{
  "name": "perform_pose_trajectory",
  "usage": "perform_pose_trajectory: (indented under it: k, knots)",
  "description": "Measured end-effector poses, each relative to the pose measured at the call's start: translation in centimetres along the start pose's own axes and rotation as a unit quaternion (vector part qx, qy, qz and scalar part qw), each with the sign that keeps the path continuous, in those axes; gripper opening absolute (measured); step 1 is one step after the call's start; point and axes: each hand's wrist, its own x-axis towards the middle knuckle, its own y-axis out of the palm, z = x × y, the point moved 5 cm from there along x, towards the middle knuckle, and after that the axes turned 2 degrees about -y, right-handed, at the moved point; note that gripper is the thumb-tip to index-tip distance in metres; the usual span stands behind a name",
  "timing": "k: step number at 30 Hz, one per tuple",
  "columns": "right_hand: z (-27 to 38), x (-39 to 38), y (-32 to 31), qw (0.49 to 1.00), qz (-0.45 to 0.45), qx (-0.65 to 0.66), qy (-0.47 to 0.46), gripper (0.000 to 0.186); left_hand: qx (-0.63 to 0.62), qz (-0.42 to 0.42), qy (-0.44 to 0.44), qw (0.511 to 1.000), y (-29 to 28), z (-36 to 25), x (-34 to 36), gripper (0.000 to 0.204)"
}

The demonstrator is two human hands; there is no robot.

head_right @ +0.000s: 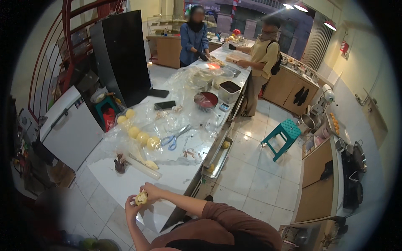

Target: The person folds, pinches closed, and shapes filled dough balls by hand.

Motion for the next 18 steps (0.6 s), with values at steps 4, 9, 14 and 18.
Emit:
perform_pose_trajectory:
  k: [4,9,14,18]
  knots:
    - [-0.5,-2.3,-0.8,0.986,0.057,0.153,0.023,0.045,-0.158,0.089,-0.063,0.981,0.2,0.9,-0.9,0.06]
    - [-3.4,-2.7,0.8,0.948,0.075,0.287,0.11,0.043,-0.257,-0.002,-0.127,0.958,0.7,2.2,-2.2,0.061]
    - [-6.1,-2.8,-0.8,0.941,0.009,0.321,0.109,0.054,-0.268,-0.032,-0.1,0.958,2.0,2.5,0.2,0.057]
    - [-4.8,-3.0,-2.0,0.884,-0.047,0.398,0.24,0.049,-0.266,-0.079,-0.112,0.954,0.9,2.2,0.1,0.057]
